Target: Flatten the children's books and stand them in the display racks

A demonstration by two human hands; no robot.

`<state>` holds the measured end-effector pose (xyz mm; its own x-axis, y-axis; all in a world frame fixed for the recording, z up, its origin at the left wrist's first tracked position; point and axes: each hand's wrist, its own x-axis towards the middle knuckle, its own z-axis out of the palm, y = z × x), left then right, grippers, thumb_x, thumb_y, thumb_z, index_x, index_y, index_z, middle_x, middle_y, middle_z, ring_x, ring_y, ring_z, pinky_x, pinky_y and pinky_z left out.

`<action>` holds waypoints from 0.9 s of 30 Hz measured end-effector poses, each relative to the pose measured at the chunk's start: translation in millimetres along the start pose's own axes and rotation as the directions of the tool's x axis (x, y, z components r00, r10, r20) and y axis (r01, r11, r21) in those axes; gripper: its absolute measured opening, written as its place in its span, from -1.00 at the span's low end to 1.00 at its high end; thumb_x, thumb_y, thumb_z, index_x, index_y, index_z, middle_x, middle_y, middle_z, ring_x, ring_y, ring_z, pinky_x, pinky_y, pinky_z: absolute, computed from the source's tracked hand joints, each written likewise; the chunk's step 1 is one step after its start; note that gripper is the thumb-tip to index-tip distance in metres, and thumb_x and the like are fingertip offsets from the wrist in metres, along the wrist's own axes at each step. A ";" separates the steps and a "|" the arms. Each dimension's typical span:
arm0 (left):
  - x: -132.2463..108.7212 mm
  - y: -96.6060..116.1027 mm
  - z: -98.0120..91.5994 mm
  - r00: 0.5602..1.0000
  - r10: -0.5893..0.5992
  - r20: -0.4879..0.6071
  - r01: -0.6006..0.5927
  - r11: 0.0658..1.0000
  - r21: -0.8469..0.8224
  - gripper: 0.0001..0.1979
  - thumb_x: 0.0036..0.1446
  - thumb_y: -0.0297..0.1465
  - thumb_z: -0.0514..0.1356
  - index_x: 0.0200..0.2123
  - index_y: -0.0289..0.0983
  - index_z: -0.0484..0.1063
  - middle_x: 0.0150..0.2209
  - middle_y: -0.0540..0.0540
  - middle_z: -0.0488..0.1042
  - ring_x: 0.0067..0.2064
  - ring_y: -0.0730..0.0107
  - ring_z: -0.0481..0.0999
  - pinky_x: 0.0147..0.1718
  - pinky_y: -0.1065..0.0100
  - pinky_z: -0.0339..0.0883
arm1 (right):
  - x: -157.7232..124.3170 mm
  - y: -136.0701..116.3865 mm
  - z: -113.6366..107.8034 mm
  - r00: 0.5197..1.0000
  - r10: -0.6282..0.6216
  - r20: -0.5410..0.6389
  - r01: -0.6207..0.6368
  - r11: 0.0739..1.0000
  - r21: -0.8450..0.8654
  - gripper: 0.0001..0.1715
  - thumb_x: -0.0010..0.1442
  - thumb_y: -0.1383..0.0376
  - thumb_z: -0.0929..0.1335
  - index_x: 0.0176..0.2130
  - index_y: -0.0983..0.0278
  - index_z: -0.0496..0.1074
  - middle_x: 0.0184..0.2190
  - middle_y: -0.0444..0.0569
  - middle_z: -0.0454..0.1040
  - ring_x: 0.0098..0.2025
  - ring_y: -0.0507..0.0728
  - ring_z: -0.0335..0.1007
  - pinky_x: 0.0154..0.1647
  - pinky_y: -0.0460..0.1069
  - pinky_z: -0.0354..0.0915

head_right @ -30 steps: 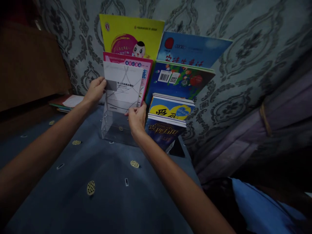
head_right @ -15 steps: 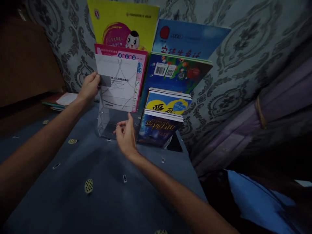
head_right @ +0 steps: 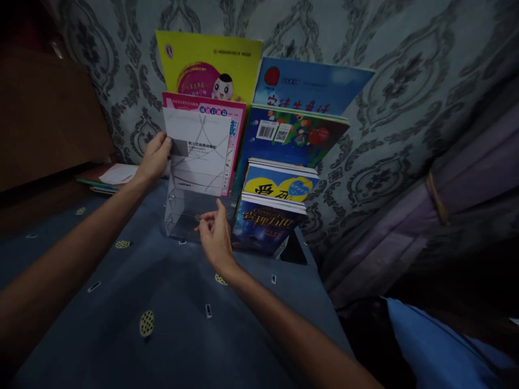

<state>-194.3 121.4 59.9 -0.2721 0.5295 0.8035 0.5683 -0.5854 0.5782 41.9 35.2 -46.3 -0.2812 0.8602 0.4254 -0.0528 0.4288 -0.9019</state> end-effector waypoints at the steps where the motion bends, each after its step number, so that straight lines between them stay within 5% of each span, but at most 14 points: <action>1: -0.4 0.9 -0.6 1.000 -0.002 0.002 0.002 1.000 0.001 -0.65 0.35 -0.08 0.08 -0.25 -0.24 0.44 -0.25 -0.08 0.49 -0.12 0.23 0.49 0.01 0.15 0.39 | 1.1 -1.1 0.1 1.000 0.002 -0.003 -0.002 1.000 0.003 -0.23 0.23 0.33 0.31 0.37 0.18 0.07 -0.18 -0.09 0.42 -0.38 0.04 0.51 -0.49 -0.08 0.29; 12: -4.9 12.8 -0.5 0.998 -0.061 -0.005 0.061 0.998 0.023 -0.80 0.35 -0.30 0.06 -0.21 -0.27 0.43 -0.23 -0.10 0.52 -0.12 0.24 0.51 -0.02 0.22 0.39 | 16.3 -8.5 1.7 0.999 -0.006 -0.035 0.007 0.999 0.042 -0.17 0.20 0.26 0.32 0.39 0.20 0.06 -0.19 -0.09 0.39 -0.39 0.03 0.51 -0.58 -0.13 0.27; 21: -3.4 29.1 4.4 0.996 0.007 -0.085 0.029 0.913 0.408 -0.82 0.27 -0.40 0.04 -0.24 -0.23 0.45 -0.22 -0.16 0.52 -0.06 0.11 0.48 0.05 0.14 0.35 | 24.1 -10.0 0.9 0.998 -0.022 -0.064 0.026 0.997 0.070 -0.21 0.17 0.23 0.35 0.33 0.19 0.12 -0.18 -0.09 0.40 -0.41 0.02 0.50 -0.61 -0.15 0.27; 27: -11.0 41.8 8.6 1.000 -0.019 -0.018 0.026 0.823 0.568 -0.77 0.32 -0.39 -0.01 -0.16 -0.25 0.45 -0.15 -0.23 0.52 0.00 0.04 0.49 0.06 0.14 0.32 | 28.4 -16.1 -1.2 0.999 0.000 -0.051 0.004 0.997 0.078 -0.19 0.14 0.22 0.34 0.33 0.20 0.09 -0.17 -0.10 0.38 -0.41 0.02 0.53 -0.61 -0.14 0.30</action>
<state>-160.9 96.4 74.0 -0.2966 0.5292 0.7949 0.9016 -0.1193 0.4159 35.9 53.0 -19.7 -0.2315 0.8732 0.4289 -0.1287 0.4095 -0.9032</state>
